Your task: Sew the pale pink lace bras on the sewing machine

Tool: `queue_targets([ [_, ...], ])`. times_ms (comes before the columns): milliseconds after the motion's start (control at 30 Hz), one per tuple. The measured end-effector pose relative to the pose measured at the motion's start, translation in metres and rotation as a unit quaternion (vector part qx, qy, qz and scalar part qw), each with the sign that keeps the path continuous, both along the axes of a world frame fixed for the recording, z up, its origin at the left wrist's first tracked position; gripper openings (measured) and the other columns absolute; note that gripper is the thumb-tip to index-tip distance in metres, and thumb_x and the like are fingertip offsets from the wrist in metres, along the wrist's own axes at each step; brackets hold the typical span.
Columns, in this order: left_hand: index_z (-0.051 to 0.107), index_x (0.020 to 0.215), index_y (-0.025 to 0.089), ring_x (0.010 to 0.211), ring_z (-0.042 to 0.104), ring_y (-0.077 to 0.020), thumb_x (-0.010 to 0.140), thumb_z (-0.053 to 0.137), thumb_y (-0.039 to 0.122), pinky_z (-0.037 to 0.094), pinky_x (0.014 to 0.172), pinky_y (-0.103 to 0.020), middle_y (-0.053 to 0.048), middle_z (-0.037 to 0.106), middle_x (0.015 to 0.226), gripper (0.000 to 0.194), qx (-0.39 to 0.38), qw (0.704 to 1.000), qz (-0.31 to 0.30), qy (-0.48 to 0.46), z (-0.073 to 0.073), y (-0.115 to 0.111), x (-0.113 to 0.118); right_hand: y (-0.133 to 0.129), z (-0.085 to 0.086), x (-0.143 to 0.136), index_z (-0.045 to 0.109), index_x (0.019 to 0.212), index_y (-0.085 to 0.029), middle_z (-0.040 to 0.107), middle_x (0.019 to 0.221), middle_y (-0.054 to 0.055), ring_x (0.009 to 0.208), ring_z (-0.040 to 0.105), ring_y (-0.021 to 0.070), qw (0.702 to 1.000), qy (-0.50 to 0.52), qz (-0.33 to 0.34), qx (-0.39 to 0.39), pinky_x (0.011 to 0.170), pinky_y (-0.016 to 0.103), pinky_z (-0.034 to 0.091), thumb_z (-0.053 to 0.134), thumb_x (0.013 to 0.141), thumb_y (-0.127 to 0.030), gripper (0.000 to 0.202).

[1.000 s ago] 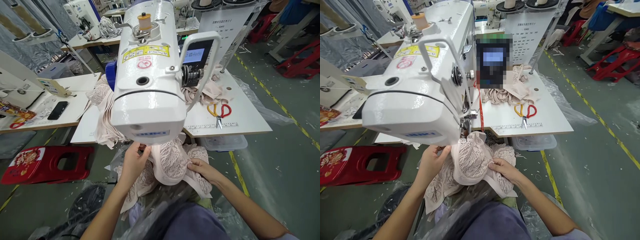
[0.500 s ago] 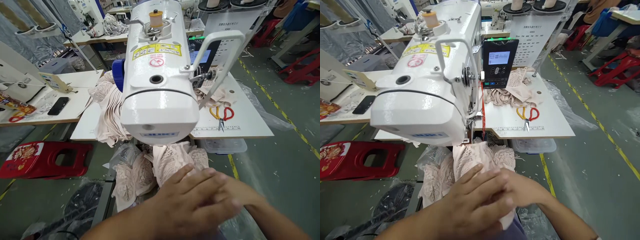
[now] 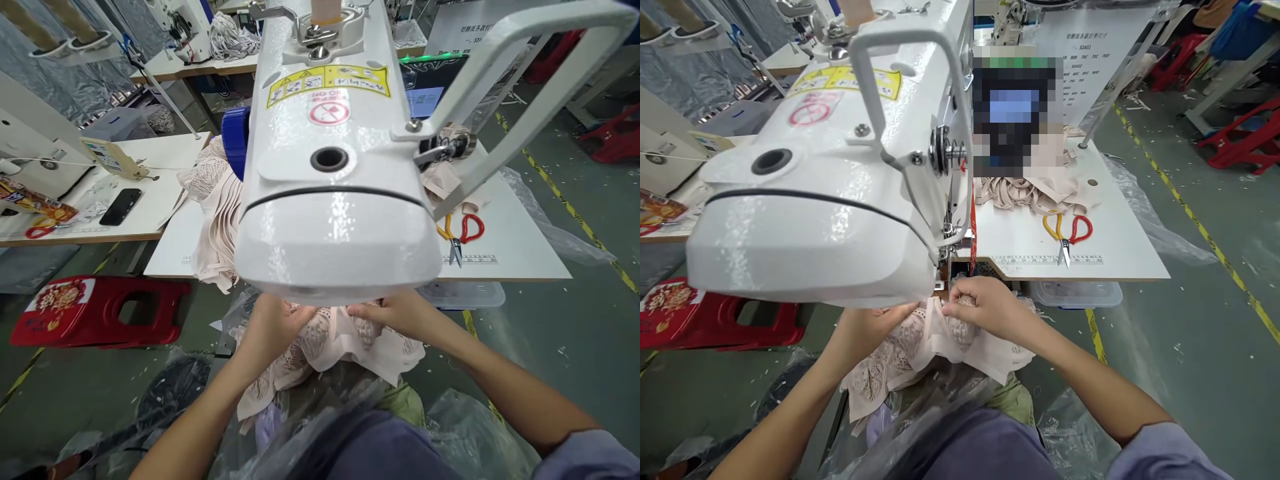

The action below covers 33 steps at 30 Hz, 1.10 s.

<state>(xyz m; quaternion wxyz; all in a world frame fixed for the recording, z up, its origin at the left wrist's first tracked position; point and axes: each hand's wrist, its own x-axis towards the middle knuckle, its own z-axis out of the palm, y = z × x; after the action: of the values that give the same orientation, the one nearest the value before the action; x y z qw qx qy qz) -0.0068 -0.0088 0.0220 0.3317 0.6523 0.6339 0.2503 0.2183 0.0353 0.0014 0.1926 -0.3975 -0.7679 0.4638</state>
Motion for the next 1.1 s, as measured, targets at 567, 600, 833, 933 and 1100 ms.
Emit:
queue_targets([
  [567,0.064,0.088,0.021,0.104,0.064,-0.0303,0.079,0.06,0.053,0.057,0.087,-0.037,-0.011,0.07,0.085,0.034,0.13,0.99,0.019,0.058,-0.026,0.016,-0.019,0.027,-0.016,0.001,0.066,0.076,-0.023,0.066,0.075,0.002,0.072,0.061,0.0219,0.997,0.068,-0.022,-0.019,0.064,0.033,0.047,0.073,0.08,-0.039,0.018],
  [600,0.065,0.088,0.021,0.104,0.064,-0.0308,0.079,0.06,0.054,0.057,0.086,-0.037,-0.011,0.07,0.086,0.035,0.133,0.99,0.02,0.049,-0.029,0.017,-0.019,0.027,-0.019,0.003,0.067,0.077,-0.023,0.066,0.076,0.002,0.075,0.062,0.0226,0.996,0.075,-0.026,-0.034,0.066,0.034,0.048,0.075,0.079,-0.041,0.019],
  [833,0.064,0.075,0.022,0.101,0.064,-0.0345,0.078,0.058,0.058,0.056,0.084,-0.041,-0.012,0.067,0.076,0.036,0.176,0.983,0.044,0.019,-0.039,0.02,-0.023,0.002,-0.081,0.006,0.061,0.118,-0.022,0.062,0.124,0.012,0.116,0.058,0.0307,0.939,0.23,-0.092,-0.24,0.097,0.042,0.048,0.08,0.065,-0.06,0.068],
  [933,0.065,0.077,0.021,0.095,0.064,-0.033,0.075,0.06,0.056,0.055,0.082,-0.04,-0.011,0.068,0.076,0.036,0.173,0.983,0.038,0.04,-0.034,0.023,-0.022,-0.021,-0.113,0.004,0.06,0.121,-0.024,0.063,0.128,0.013,0.122,0.057,0.031,0.839,0.349,-0.074,-0.411,0.1,0.042,0.046,0.079,0.057,-0.071,0.083],
  [1100,0.058,0.069,0.022,0.075,0.062,-0.0242,0.073,0.063,0.045,0.053,0.071,-0.032,-0.004,0.063,0.062,0.023,0.142,0.984,0.059,0.091,-0.024,0.028,-0.011,-0.039,-0.129,0.012,0.066,0.112,-0.02,0.073,0.109,0.013,0.11,0.066,0.0318,0.798,0.368,-0.094,-0.468,0.098,0.044,0.05,0.09,0.054,-0.045,0.067],
])
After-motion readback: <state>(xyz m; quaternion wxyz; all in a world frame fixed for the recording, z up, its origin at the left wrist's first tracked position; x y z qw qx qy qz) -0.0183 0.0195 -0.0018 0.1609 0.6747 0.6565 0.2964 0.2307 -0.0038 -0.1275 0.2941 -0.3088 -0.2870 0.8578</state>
